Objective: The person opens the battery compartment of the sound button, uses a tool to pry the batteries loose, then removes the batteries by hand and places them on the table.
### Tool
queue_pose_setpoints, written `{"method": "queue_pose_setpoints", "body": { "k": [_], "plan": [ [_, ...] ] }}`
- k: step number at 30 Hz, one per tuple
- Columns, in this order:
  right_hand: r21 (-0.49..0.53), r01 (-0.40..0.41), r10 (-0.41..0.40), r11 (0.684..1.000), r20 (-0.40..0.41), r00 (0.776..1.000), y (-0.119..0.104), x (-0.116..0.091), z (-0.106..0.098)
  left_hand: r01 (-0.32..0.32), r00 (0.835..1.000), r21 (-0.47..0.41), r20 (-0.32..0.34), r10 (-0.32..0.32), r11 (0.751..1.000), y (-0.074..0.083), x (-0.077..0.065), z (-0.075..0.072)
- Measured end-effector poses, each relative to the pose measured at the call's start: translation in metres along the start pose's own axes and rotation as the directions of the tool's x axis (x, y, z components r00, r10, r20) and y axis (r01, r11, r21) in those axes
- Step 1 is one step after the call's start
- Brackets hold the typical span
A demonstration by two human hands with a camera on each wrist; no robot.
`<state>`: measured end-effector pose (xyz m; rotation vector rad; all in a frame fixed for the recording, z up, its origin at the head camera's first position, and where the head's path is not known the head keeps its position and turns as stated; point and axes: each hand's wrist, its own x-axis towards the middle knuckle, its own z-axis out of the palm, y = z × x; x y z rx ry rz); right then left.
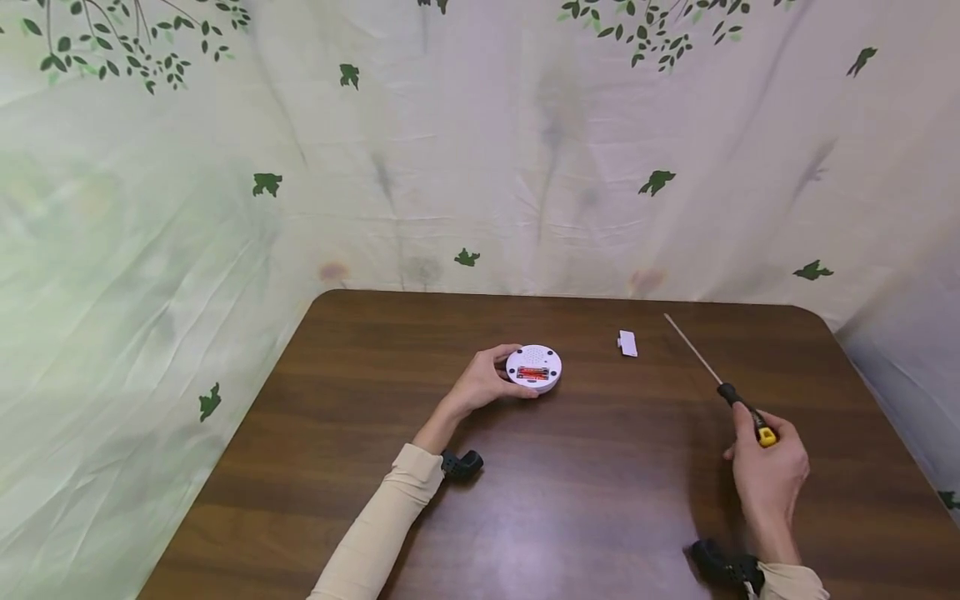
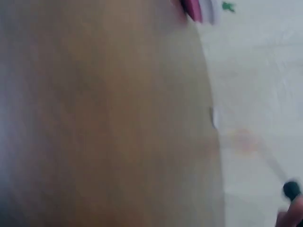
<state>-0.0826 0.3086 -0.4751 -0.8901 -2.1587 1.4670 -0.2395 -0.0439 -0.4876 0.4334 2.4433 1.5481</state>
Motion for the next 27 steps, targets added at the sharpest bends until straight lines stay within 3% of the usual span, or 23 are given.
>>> {"method": "queue_pose_setpoints", "body": {
  "k": [3, 5, 8, 10, 13, 16, 24, 27],
  "plan": [
    [0.219, 0.034, -0.049, 0.975, 0.067, 0.997, -0.007, 0.010, -0.005, -0.002, 1.000, -0.004, -0.001, 0.002, 1.000, 0.000, 0.001, -0.001],
    [0.376, 0.056, -0.119, 0.925, 0.146, 0.982, -0.010, 0.016, -0.008, -0.005, 1.000, -0.009, -0.002, 0.005, 1.000, 0.000, 0.001, -0.001],
    [0.538, 0.084, -0.266, 0.839, 0.271, 0.925, -0.014, 0.024, -0.009, -0.011, 1.000, -0.022, 0.001, 0.011, 1.000, 0.000, 0.001, -0.001],
    [0.577, 0.089, -0.348, 0.812, 0.356, 0.867, -0.017, 0.026, -0.008, -0.014, 1.000, -0.025, 0.003, 0.014, 1.000, 0.000, 0.001, 0.000],
    [0.547, 0.127, -0.421, 0.827, 0.456, 0.784, -0.023, 0.027, -0.002, -0.017, 1.000, -0.013, -0.003, 0.017, 1.000, 0.000, 0.000, 0.001],
    [0.489, 0.165, -0.439, 0.857, 0.523, 0.730, -0.032, 0.028, 0.004, -0.019, 1.000, 0.005, -0.011, 0.019, 1.000, -0.001, 0.000, 0.001],
    [0.418, 0.280, -0.489, 0.864, 0.566, 0.664, -0.052, 0.032, 0.016, -0.011, 1.000, -0.012, -0.009, 0.011, 1.000, -0.002, 0.000, 0.002],
    [0.392, 0.318, -0.499, 0.863, 0.571, 0.652, -0.058, 0.033, 0.019, -0.010, 1.000, -0.015, -0.019, 0.010, 1.000, -0.002, 0.001, 0.002]
  ]
}}
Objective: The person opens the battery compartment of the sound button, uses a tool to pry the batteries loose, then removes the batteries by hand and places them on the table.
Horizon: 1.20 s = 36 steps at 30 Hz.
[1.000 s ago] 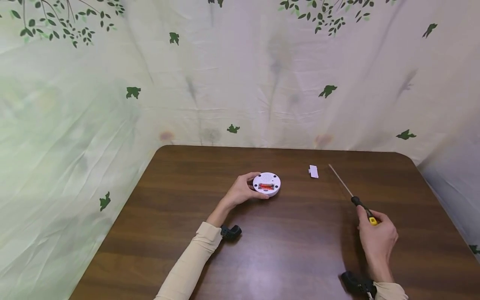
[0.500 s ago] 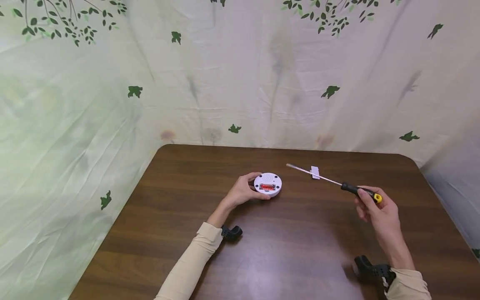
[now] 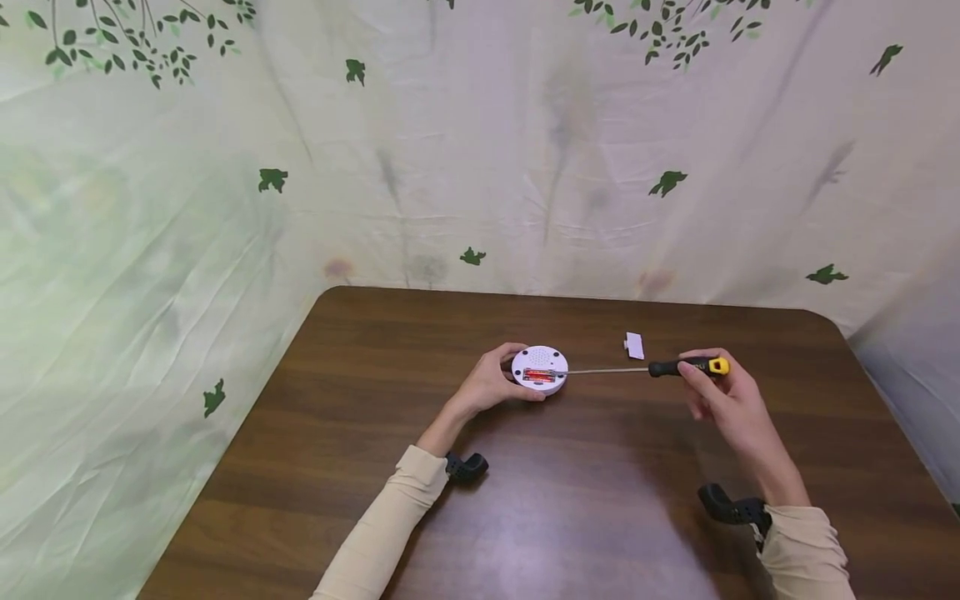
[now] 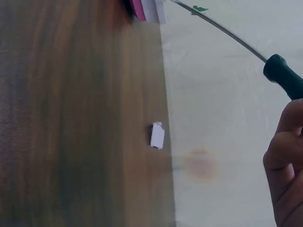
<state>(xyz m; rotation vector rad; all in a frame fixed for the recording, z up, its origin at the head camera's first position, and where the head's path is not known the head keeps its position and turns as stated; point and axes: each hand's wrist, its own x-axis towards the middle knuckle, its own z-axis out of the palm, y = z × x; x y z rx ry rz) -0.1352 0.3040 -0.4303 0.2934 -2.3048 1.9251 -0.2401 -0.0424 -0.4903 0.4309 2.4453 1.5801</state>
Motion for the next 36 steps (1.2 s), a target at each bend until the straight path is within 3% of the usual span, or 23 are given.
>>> {"method": "queue_pose_setpoints", "body": {
  "k": [4, 8, 13, 29, 36],
  "plan": [
    [-0.116, -0.014, 0.015, 0.993, 0.010, 1.000, -0.013, 0.005, 0.002, -0.004, 1.000, -0.004, -0.014, 0.004, 1.000, 0.000, 0.000, 0.000],
    [-0.269, -0.027, 0.033, 0.963, 0.020, 0.999, -0.031, 0.012, 0.004, -0.011, 1.000, -0.011, -0.026, 0.011, 1.000, 0.000, -0.002, 0.000],
    [-0.375, -0.009, 0.027, 0.927, 0.042, 0.999, -0.047, 0.023, 0.009, -0.015, 0.999, -0.010, -0.032, 0.015, 1.000, 0.001, -0.003, 0.001],
    [-0.517, -0.032, 0.137, 0.855, 0.166, 0.977, -0.087, 0.059, 0.023, -0.015, 0.999, 0.051, -0.027, 0.017, 0.999, 0.001, -0.004, 0.000],
    [-0.560, -0.060, 0.193, 0.826, 0.180, 0.965, -0.099, 0.069, 0.027, -0.012, 0.999, 0.080, -0.029, 0.014, 0.997, 0.003, -0.004, 0.001]
  ]
}}
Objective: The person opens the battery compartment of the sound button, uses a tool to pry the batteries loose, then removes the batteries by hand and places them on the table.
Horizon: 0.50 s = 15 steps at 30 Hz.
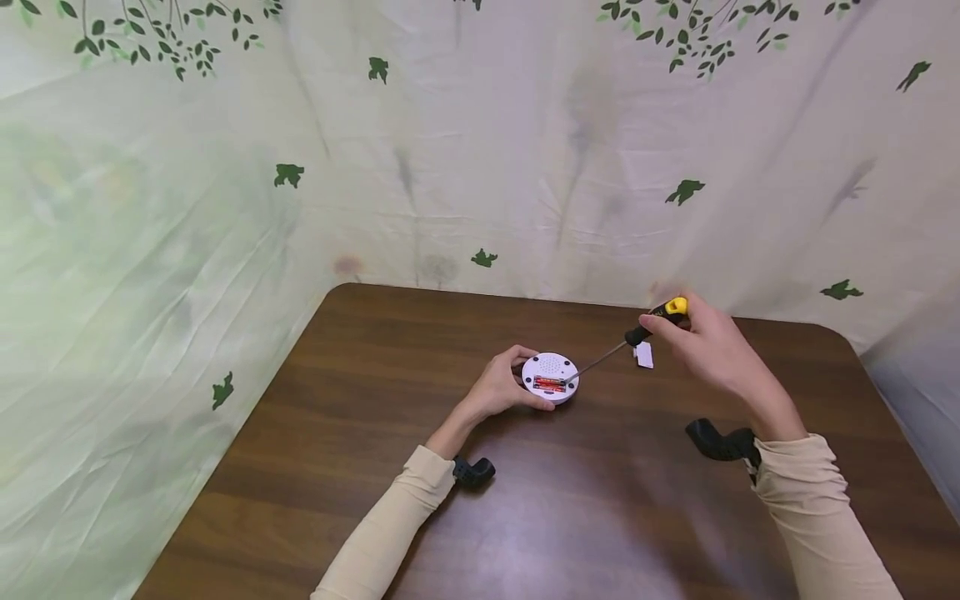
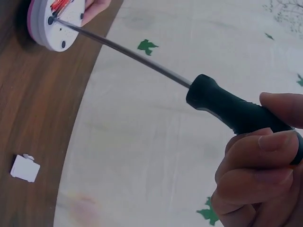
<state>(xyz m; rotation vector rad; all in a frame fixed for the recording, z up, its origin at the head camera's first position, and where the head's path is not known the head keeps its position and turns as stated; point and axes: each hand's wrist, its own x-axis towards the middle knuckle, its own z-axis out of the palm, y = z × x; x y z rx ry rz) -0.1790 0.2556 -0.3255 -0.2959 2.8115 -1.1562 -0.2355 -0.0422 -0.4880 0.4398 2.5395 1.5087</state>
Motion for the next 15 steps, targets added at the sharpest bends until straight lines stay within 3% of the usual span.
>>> {"method": "queue_pose_setpoints", "body": {
  "k": [6, 10, 12, 15],
  "plan": [
    [0.079, -0.008, 0.006, 0.997, 0.029, 1.000, 0.002, 0.011, -0.002, -0.022, 1.000, 0.028, -0.010, 0.023, 0.999, 0.003, 0.004, -0.001],
    [0.217, 0.010, -0.006, 0.976, -0.017, 1.000, 0.025, 0.013, 0.002, -0.017, 1.000, 0.030, -0.001, 0.017, 0.999, 0.003, 0.005, -0.001],
    [0.349, 0.023, -0.007, 0.937, -0.046, 0.999, 0.044, 0.010, 0.008, -0.004, 1.000, 0.037, -0.001, 0.004, 0.999, 0.002, 0.004, 0.000],
    [0.585, 0.044, 0.009, 0.810, -0.087, 0.996, 0.073, 0.001, 0.019, 0.002, 1.000, 0.042, -0.010, -0.002, 0.999, 0.001, 0.004, 0.000]
  ]
}}
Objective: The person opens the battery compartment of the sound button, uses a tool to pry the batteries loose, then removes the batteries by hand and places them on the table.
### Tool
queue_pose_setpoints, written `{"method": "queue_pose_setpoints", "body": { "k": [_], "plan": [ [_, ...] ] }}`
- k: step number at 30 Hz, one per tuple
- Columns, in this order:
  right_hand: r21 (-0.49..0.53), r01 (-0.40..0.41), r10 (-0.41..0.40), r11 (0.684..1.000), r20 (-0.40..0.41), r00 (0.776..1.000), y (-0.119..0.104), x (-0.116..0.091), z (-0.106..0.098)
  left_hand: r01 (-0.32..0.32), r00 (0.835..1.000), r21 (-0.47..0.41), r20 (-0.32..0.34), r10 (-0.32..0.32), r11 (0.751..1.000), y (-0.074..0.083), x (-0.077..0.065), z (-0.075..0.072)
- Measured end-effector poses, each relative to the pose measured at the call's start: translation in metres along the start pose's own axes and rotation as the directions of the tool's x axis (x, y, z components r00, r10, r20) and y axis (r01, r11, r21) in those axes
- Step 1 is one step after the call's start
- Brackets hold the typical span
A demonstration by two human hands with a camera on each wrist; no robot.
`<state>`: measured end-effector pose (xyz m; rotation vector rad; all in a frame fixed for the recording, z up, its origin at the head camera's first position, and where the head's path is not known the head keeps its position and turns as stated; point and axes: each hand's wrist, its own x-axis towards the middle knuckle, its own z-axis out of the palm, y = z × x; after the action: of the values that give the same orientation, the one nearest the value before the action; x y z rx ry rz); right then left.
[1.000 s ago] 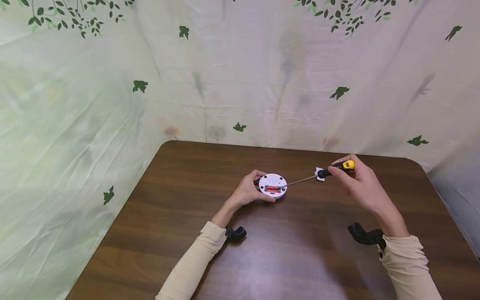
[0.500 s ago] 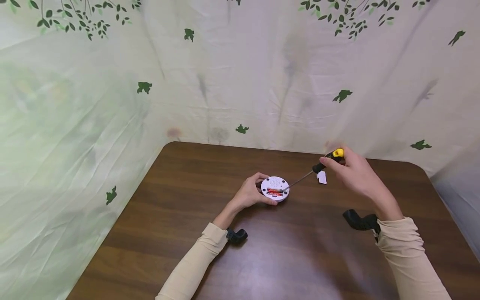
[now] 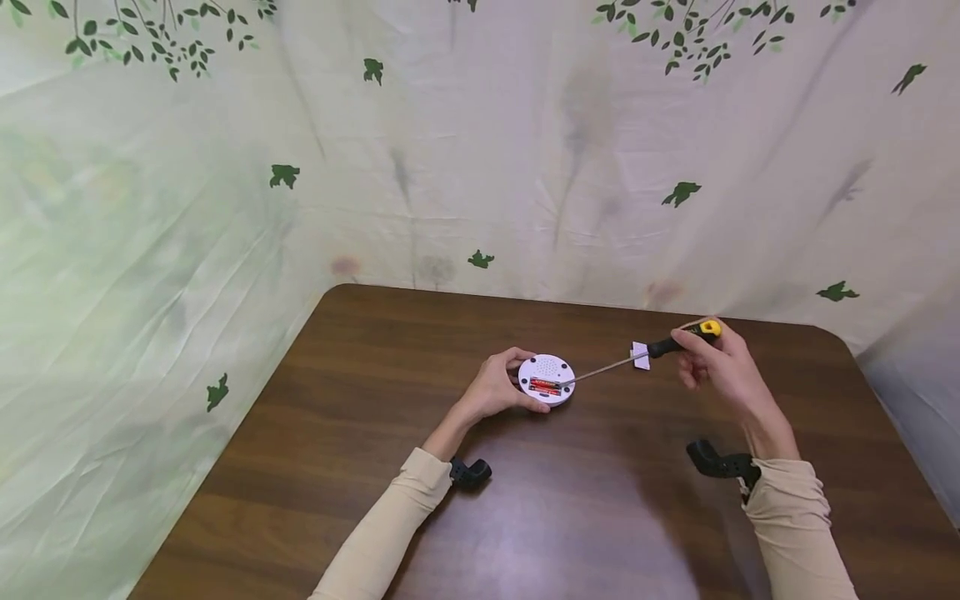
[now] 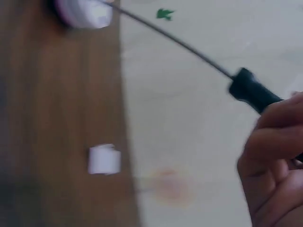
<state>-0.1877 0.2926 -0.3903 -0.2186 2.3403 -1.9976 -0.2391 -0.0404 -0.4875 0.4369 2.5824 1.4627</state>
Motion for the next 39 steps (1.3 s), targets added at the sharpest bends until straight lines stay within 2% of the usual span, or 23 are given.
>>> {"method": "queue_pose_setpoints", "body": {
  "k": [3, 9, 12, 19, 21, 23, 26, 29, 31, 36, 39],
  "plan": [
    [0.229, 0.017, -0.010, 0.973, -0.035, 0.999, 0.025, -0.015, -0.003, -0.008, 1.000, -0.022, -0.005, 0.008, 1.000, -0.001, 0.000, 0.001],
    [0.442, 0.047, -0.034, 0.896, -0.038, 0.999, 0.065, -0.043, 0.004, -0.003, 1.000, -0.043, -0.015, 0.002, 0.999, -0.005, -0.002, 0.001],
    [0.549, 0.015, 0.007, 0.836, -0.037, 0.999, 0.083, -0.052, 0.010, -0.003, 1.000, -0.060, -0.007, 0.002, 0.998, -0.009, -0.004, 0.001],
    [0.746, -0.070, 0.137, 0.662, -0.028, 0.990, 0.103, -0.067, 0.020, -0.002, 1.000, -0.095, -0.002, 0.002, 0.995, -0.011, -0.005, 0.001],
    [0.773, -0.073, 0.144, 0.630, -0.025, 0.989, 0.105, -0.067, 0.021, -0.005, 1.000, -0.098, 0.003, 0.005, 0.995, -0.010, -0.005, 0.000],
    [0.785, -0.059, 0.134, 0.617, -0.030, 0.991, 0.107, -0.066, 0.021, -0.008, 1.000, -0.092, 0.008, 0.009, 0.996, -0.009, -0.005, -0.002],
    [0.786, -0.005, 0.098, 0.618, -0.071, 0.993, 0.106, -0.069, 0.021, -0.009, 1.000, -0.086, 0.019, 0.011, 0.996, -0.007, -0.004, 0.000],
    [0.767, 0.062, 0.049, 0.639, -0.121, 0.991, 0.103, -0.072, 0.021, -0.008, 1.000, -0.079, 0.022, 0.010, 0.997, -0.007, -0.004, 0.002],
    [0.734, 0.097, 0.016, 0.672, -0.145, 0.989, 0.098, -0.072, 0.020, -0.011, 1.000, -0.086, 0.018, 0.013, 0.996, -0.007, -0.003, 0.003],
    [0.589, 0.157, -0.060, 0.793, -0.181, 0.982, 0.079, -0.070, 0.020, -0.029, 1.000, -0.069, 0.010, 0.030, 0.997, -0.005, -0.002, 0.001],
    [0.511, 0.166, -0.080, 0.843, -0.187, 0.979, 0.068, -0.068, 0.021, -0.037, 0.999, -0.036, 0.011, 0.037, 0.999, -0.007, -0.002, 0.000]
  ]
}}
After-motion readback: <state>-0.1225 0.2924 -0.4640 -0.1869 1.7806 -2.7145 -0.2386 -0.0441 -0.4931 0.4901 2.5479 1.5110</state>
